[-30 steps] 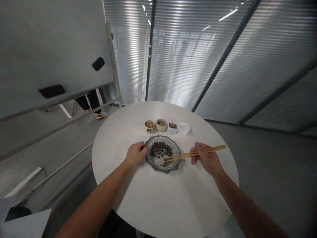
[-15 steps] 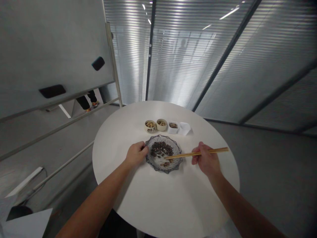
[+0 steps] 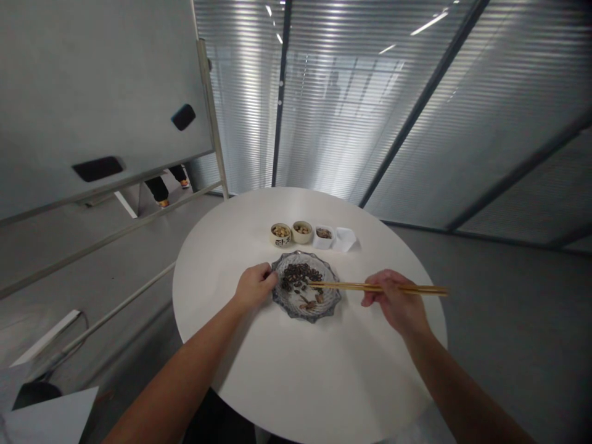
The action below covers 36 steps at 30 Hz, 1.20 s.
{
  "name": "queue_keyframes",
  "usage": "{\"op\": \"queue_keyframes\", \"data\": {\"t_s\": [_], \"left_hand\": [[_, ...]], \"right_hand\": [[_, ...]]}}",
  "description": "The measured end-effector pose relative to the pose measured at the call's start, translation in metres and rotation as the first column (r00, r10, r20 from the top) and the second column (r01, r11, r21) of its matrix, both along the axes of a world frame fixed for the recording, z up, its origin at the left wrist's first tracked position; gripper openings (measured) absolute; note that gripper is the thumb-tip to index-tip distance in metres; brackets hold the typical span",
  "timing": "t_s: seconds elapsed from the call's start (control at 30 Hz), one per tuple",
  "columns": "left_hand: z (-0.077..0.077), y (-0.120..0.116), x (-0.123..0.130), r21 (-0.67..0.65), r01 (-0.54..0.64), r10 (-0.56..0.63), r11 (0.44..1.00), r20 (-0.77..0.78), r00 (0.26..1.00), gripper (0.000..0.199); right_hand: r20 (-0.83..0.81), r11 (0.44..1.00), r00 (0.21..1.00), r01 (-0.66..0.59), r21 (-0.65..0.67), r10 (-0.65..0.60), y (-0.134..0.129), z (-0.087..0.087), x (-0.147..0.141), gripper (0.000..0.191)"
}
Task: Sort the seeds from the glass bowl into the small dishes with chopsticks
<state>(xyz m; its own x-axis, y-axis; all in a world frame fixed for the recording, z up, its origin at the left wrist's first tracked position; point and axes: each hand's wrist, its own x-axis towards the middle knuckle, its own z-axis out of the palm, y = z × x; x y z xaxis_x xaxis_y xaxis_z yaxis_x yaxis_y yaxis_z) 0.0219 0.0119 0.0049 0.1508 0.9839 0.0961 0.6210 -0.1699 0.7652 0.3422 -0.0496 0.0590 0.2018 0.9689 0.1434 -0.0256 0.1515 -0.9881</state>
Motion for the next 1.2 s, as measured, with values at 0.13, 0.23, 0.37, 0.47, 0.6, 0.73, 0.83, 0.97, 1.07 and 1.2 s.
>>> {"op": "queue_keyframes", "data": {"t_s": [0.13,0.23,0.37,0.47,0.6,0.73,0.83,0.97,1.07,1.2], "left_hand": [[-0.001,0.000,0.000,0.012,0.003,-0.003,1.000,0.006,1.000,0.029],[-0.001,0.000,0.000,0.022,0.008,-0.009,1.000,0.015,1.000,0.029],[-0.001,0.000,0.000,0.015,0.006,-0.006,1.000,0.008,1.000,0.029],[-0.002,0.001,0.000,0.002,0.002,-0.002,1.000,0.000,1.000,0.029],[-0.001,0.001,0.001,0.007,0.005,-0.005,1.000,-0.001,1.000,0.028],[0.002,0.000,0.001,0.015,0.005,-0.005,1.000,-0.001,1.000,0.029],[0.002,0.000,0.001,0.014,0.006,-0.006,1.000,0.002,1.000,0.029],[0.000,0.000,0.001,0.010,0.005,-0.005,1.000,0.012,1.000,0.029],[0.000,0.000,0.000,0.018,0.006,-0.006,1.000,0.011,1.000,0.028],[0.000,0.000,0.000,0.016,0.010,-0.010,1.000,0.011,1.000,0.029]], "right_hand": [[0.040,0.986,0.993,-0.109,-0.127,0.115,-0.010,-0.003,0.003,0.039],[0.015,0.986,0.997,-0.070,-0.148,0.073,-0.015,-0.008,-0.002,0.041],[0.052,0.984,0.998,-0.023,-0.176,0.032,-0.017,-0.013,-0.008,0.043],[0.145,0.981,0.989,0.022,-0.193,0.006,-0.018,-0.008,-0.012,0.048],[0.272,0.985,0.962,0.069,-0.158,-0.023,-0.021,0.002,-0.018,0.055],[0.314,0.990,0.946,0.113,-0.089,-0.080,-0.022,-0.003,-0.019,0.055],[0.313,0.989,0.941,0.142,-0.030,-0.126,-0.022,-0.014,-0.014,0.050],[0.298,0.990,0.945,0.139,0.002,-0.133,-0.021,-0.023,-0.008,0.046],[0.263,0.991,0.957,0.130,-0.001,-0.125,-0.021,-0.022,-0.004,0.046],[0.221,0.998,0.975,0.025,-0.053,-0.013,-0.022,-0.014,0.000,0.049]]}}
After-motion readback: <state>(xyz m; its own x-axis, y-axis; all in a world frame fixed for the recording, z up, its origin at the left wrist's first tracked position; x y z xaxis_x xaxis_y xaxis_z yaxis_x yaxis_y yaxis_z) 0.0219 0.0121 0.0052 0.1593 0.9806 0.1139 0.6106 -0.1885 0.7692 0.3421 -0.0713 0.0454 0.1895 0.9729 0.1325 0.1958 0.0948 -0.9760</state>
